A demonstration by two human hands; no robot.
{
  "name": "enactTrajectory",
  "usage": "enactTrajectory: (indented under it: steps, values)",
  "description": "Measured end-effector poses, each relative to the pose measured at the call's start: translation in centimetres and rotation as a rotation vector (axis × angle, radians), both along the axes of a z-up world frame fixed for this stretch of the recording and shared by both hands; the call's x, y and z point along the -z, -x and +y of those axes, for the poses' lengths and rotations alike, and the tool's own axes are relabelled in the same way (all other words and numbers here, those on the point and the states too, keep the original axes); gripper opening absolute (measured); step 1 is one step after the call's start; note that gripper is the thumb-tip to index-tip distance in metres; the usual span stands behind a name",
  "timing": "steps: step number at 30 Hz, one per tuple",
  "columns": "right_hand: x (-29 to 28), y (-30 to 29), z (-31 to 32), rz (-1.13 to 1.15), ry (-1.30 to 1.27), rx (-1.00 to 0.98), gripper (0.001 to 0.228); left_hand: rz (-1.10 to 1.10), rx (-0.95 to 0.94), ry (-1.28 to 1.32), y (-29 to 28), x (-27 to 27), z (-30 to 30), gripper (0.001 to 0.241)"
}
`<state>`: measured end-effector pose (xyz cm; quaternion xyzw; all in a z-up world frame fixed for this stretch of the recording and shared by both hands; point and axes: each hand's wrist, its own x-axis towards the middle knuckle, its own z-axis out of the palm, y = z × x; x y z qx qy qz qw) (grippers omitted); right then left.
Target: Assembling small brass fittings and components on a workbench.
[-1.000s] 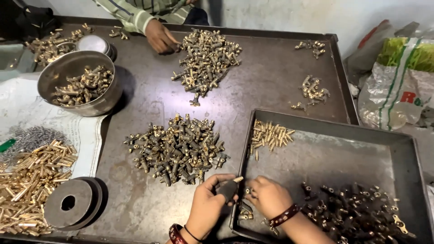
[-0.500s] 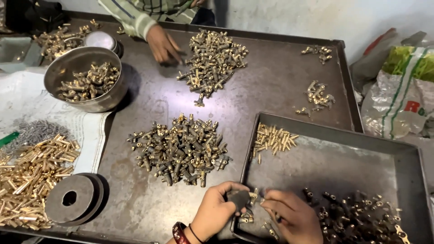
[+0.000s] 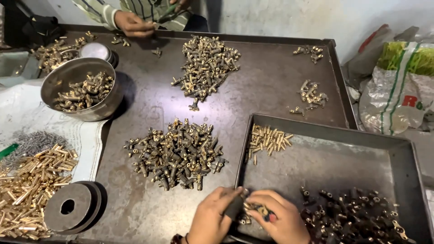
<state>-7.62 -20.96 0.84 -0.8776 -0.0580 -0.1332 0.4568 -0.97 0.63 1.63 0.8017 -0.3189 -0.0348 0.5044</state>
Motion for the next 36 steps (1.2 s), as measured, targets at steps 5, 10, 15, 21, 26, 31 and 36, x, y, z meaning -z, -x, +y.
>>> enactTrajectory:
  steps: [5,10,15,21,26,31,36]
  values:
    - [1.0,-7.3,-2.6,0.505,0.227,0.195,0.030,-0.185,-0.321,-0.052,-5.3,1.7,3.5,0.045]
    - [7.6,-12.0,-4.7,0.558,0.504,0.376,0.032,-0.229,-0.459,-0.456,-10.1,3.8,6.2,0.042]
    - [8.1,-12.9,-4.3,0.664,0.648,0.357,0.024,-0.277,-0.487,-0.249,-7.8,1.3,3.7,0.040]
    - [7.7,-9.8,-5.0,0.706,0.093,0.224,0.022,0.132,-0.105,0.143,-3.6,-2.2,-1.3,0.044]
    - [4.2,-3.8,-2.3,0.619,-0.879,0.222,0.015,0.105,0.057,0.175,-1.9,-1.4,-3.0,0.048]
    - [3.7,-1.3,-0.8,0.707,-1.149,0.443,0.014,0.021,0.041,0.078,-0.4,-2.2,-3.6,0.046]
    - [4.6,-0.6,-1.1,0.681,-1.096,0.410,0.016,-0.022,0.026,0.049,0.0,-2.4,-3.3,0.050]
